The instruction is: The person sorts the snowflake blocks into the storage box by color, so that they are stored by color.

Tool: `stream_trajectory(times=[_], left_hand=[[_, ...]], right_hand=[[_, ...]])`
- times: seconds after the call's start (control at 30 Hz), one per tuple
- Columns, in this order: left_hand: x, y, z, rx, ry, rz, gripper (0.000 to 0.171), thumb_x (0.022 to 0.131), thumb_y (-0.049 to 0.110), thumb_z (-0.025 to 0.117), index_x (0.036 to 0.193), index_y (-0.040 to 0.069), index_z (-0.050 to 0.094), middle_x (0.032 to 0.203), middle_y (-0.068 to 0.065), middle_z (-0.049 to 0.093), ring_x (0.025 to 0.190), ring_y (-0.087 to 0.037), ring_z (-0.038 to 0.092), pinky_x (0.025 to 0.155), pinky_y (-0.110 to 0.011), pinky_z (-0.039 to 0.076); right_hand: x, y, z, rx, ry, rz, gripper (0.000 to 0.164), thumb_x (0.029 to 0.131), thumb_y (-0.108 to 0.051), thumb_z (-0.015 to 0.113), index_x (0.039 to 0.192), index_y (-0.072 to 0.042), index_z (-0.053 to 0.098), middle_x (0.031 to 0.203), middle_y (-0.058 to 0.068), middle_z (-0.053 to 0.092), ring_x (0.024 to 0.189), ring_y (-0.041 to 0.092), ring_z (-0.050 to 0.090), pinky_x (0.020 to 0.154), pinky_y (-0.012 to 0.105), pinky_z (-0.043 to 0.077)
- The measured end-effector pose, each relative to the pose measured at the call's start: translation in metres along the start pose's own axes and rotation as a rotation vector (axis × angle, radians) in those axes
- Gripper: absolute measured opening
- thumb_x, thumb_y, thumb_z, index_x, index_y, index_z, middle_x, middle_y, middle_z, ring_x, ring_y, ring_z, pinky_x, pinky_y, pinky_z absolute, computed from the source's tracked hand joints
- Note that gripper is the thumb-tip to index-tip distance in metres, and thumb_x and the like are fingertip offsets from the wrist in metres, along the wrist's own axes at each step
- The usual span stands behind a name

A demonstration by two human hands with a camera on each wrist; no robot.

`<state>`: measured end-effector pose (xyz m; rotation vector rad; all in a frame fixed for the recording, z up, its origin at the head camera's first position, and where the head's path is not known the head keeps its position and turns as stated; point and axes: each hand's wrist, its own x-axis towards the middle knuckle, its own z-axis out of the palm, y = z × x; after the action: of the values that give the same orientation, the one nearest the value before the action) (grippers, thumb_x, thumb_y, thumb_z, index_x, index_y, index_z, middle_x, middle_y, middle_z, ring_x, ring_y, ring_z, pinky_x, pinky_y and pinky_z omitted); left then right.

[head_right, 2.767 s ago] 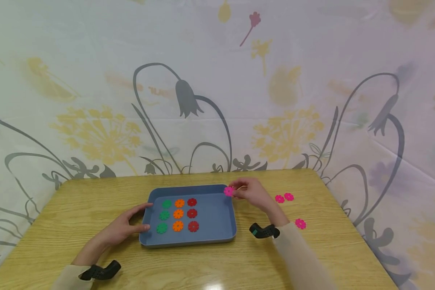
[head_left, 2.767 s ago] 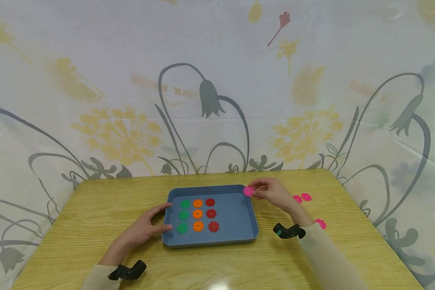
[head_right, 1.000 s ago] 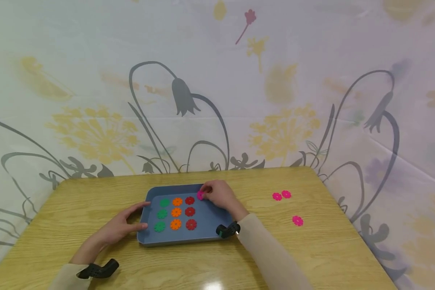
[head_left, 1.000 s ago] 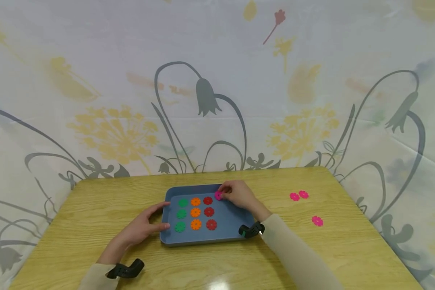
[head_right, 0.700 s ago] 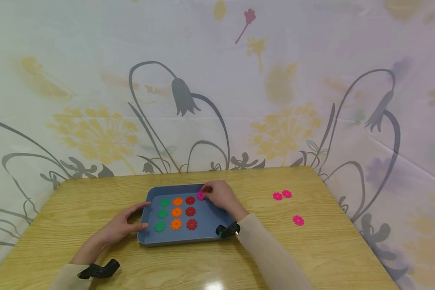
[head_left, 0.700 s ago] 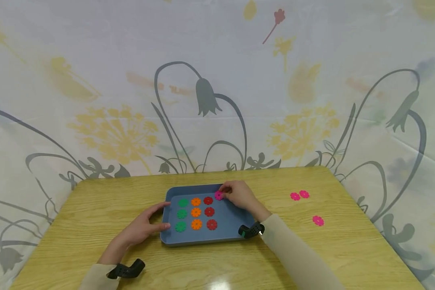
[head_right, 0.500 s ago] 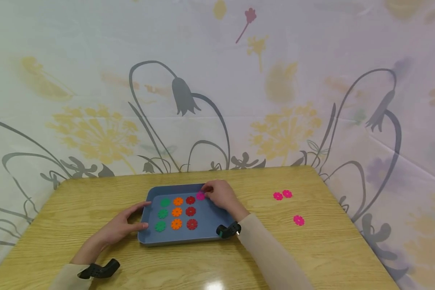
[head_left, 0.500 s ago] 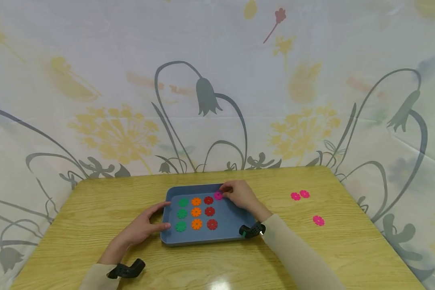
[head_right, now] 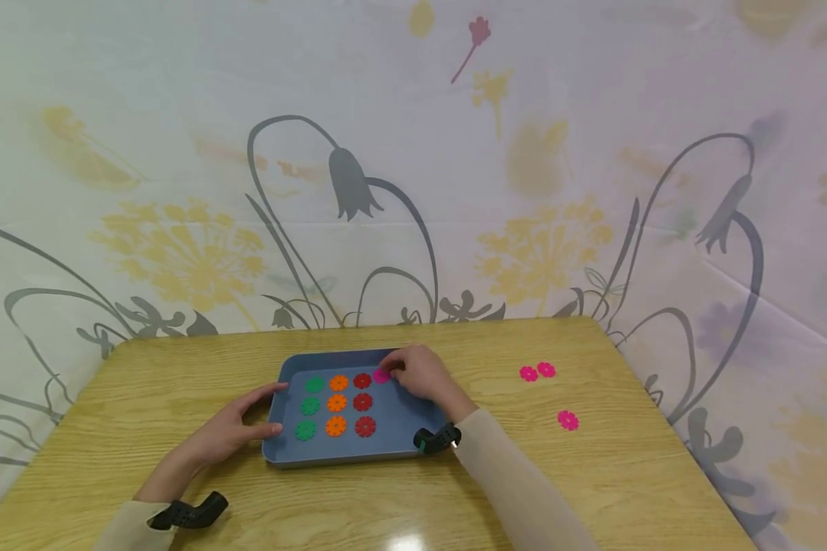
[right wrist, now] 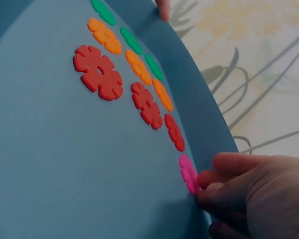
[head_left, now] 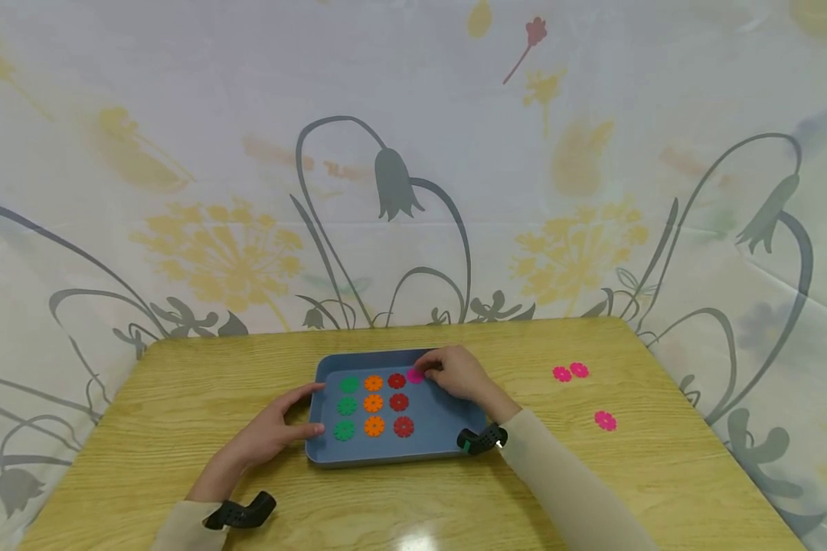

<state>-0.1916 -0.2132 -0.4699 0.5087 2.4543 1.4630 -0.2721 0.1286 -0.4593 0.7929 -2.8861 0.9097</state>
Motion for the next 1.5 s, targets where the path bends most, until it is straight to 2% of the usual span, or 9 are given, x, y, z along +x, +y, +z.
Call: stream_trajectory(times=[0.37, 0.47, 0.6, 0.73, 0.87, 1.07, 1.27, 1.33, 1.5], left_hand=[[0.0, 0.002, 0.0, -0.005, -0.003, -0.01, 0.068, 0.084, 0.032, 0.07, 0.143, 0.015, 0.039, 0.148, -0.015, 0.029, 0.136, -0.038, 0.018, 0.105, -0.06, 0.016], [-0.001, 0.002, 0.0, -0.012, -0.003, -0.016, 0.068, 0.084, 0.031, 0.07, 0.142, 0.015, 0.039, 0.147, -0.015, 0.029, 0.136, -0.038, 0.017, 0.105, -0.059, 0.015], [-0.001, 0.002, 0.001, -0.034, -0.009, -0.027, 0.066, 0.085, 0.028, 0.07, 0.142, 0.016, 0.04, 0.148, -0.015, 0.028, 0.137, -0.037, 0.016, 0.105, -0.059, 0.015], [-0.002, 0.001, 0.001, -0.038, -0.006, -0.032, 0.065, 0.084, 0.028, 0.07, 0.141, 0.017, 0.041, 0.148, -0.014, 0.029, 0.137, -0.036, 0.016, 0.106, -0.058, 0.014], [-0.002, 0.002, 0.001, -0.03, 0.001, -0.03, 0.065, 0.084, 0.029, 0.071, 0.141, 0.017, 0.041, 0.147, -0.014, 0.029, 0.137, -0.036, 0.017, 0.106, -0.058, 0.013], [-0.002, 0.005, 0.001, -0.035, 0.002, -0.028, 0.065, 0.085, 0.027, 0.07, 0.142, 0.016, 0.041, 0.147, -0.014, 0.03, 0.136, -0.036, 0.018, 0.106, -0.058, 0.014], [-0.002, 0.004, 0.001, -0.039, -0.002, -0.035, 0.065, 0.085, 0.028, 0.07, 0.142, 0.016, 0.041, 0.147, -0.013, 0.03, 0.137, -0.035, 0.017, 0.106, -0.058, 0.014], [-0.002, 0.003, 0.001, -0.039, -0.001, -0.04, 0.065, 0.084, 0.028, 0.07, 0.141, 0.017, 0.041, 0.148, -0.013, 0.029, 0.137, -0.035, 0.017, 0.106, -0.058, 0.013], [-0.002, 0.003, 0.0, -0.029, 0.005, -0.047, 0.064, 0.084, 0.029, 0.07, 0.141, 0.02, 0.042, 0.148, -0.012, 0.029, 0.137, -0.035, 0.017, 0.106, -0.058, 0.013]], right_hand=[[0.001, 0.0, 0.001, -0.059, -0.014, -0.017, 0.028, 0.09, -0.002, 0.056, 0.097, -0.022, 0.074, 0.094, -0.008, 0.068, 0.095, 0.014, 0.062, 0.083, 0.034, 0.048], [0.0, 0.001, 0.0, -0.01, 0.003, -0.008, 0.03, 0.089, 0.0, 0.055, 0.098, -0.02, 0.074, 0.096, -0.007, 0.068, 0.095, 0.014, 0.061, 0.083, 0.033, 0.049], [-0.001, 0.003, -0.004, 0.113, 0.028, 0.031, 0.033, 0.088, 0.004, 0.055, 0.099, -0.021, 0.074, 0.101, -0.005, 0.067, 0.097, 0.013, 0.059, 0.082, 0.033, 0.048], [-0.005, 0.008, -0.014, 0.188, 0.04, 0.042, 0.032, 0.088, 0.003, 0.059, 0.103, -0.022, 0.072, 0.106, -0.004, 0.066, 0.103, 0.015, 0.058, 0.083, 0.034, 0.048], [-0.013, 0.019, -0.029, 0.235, 0.069, 0.045, 0.028, 0.089, 0.001, 0.06, 0.108, -0.016, 0.071, 0.11, -0.001, 0.065, 0.105, 0.018, 0.058, 0.084, 0.036, 0.049], [-0.042, 0.052, -0.056, 0.284, 0.15, 0.094, 0.028, 0.09, 0.003, 0.058, 0.115, -0.004, 0.066, 0.113, 0.01, 0.063, 0.105, 0.027, 0.058, 0.084, 0.04, 0.05], [-0.087, 0.102, -0.081, 0.199, 0.239, 0.223, 0.027, 0.09, 0.0, 0.058, 0.116, -0.003, 0.065, 0.114, 0.015, 0.062, 0.104, 0.032, 0.058, 0.081, 0.043, 0.05], [-0.103, 0.118, -0.089, 0.185, 0.265, 0.275, 0.026, 0.091, -0.004, 0.057, 0.117, -0.003, 0.064, 0.115, 0.017, 0.061, 0.104, 0.035, 0.057, 0.078, 0.041, 0.051], [-0.138, 0.147, -0.108, 0.229, 0.307, 0.387, 0.033, 0.094, -0.015, 0.057, 0.123, 0.0, 0.059, 0.12, 0.023, 0.056, 0.106, 0.033, 0.054, 0.074, 0.02, 0.048]])
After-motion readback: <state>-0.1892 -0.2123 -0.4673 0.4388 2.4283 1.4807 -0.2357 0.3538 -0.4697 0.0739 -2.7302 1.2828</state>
